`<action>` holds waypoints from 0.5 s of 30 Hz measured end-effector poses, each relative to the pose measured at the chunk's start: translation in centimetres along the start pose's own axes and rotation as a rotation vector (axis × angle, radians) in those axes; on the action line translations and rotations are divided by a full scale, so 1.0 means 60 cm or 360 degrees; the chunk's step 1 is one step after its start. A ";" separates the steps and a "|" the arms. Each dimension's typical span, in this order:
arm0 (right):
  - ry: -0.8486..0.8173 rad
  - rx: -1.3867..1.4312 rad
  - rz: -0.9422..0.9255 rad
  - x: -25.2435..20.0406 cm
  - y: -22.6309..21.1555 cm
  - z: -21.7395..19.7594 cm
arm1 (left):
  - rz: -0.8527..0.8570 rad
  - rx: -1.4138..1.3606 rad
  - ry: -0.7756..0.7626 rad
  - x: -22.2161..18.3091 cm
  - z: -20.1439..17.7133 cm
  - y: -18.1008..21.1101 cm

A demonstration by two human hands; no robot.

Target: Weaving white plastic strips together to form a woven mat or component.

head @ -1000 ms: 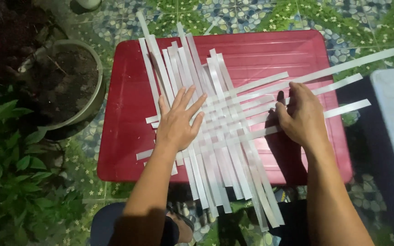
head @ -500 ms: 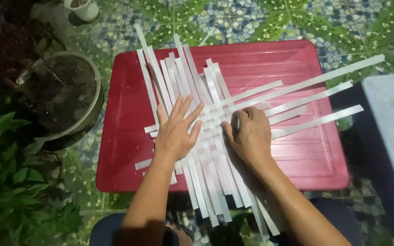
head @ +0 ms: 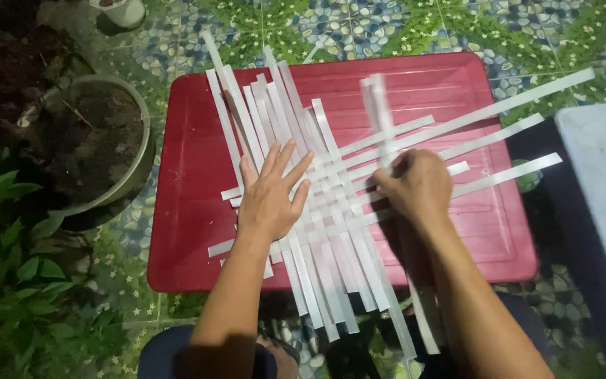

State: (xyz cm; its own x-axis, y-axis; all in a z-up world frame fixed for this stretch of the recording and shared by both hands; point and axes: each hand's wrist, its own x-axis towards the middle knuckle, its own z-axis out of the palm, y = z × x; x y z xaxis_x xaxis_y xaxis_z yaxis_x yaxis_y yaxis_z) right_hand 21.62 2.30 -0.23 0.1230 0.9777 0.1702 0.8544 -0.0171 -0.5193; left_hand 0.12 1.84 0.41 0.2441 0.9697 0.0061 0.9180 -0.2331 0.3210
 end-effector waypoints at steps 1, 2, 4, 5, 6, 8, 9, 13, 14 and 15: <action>0.0043 -0.0032 0.0032 0.002 0.011 -0.005 | 0.0001 -0.0003 0.0002 -0.001 0.000 0.000; 0.0094 -0.0069 0.0066 0.006 0.024 -0.013 | 0.0009 -0.0008 0.0008 0.002 -0.001 0.001; 0.0114 -0.0091 0.0108 0.012 0.042 -0.021 | 0.0006 -0.0003 0.0007 0.001 0.000 0.001; 0.0135 -0.0107 0.0148 0.014 0.051 -0.026 | 0.0000 0.0008 0.0008 -0.001 0.000 0.001; 0.0131 -0.0108 0.0147 0.013 0.054 -0.024 | -0.0004 0.0006 0.0006 -0.001 -0.001 0.001; 0.0164 -0.0116 0.0152 0.012 0.059 -0.022 | 0.0002 -0.0007 0.0024 -0.001 -0.003 0.003; 0.0163 -0.0117 0.0148 0.015 0.066 -0.020 | -0.0001 -0.0008 0.0025 -0.001 -0.002 0.002; 0.0159 -0.0142 0.0145 0.024 0.083 -0.017 | -0.0002 0.0001 0.0025 0.000 0.001 0.001; 0.0162 -0.0142 0.0132 0.025 0.084 -0.017 | -0.0002 0.0007 0.0034 -0.001 0.001 0.001; 0.0155 -0.0145 0.0132 0.022 0.082 -0.019 | -0.0006 0.0003 0.0030 0.000 0.002 0.001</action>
State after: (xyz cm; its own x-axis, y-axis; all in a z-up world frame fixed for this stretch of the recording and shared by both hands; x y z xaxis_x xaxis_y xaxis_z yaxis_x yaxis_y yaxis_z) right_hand 26.57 3.29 -1.62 0.2399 0.9472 0.2127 0.8809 -0.1204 -0.4577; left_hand 0.23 1.78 0.30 0.2348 0.9718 0.0229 0.9194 -0.2297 0.3192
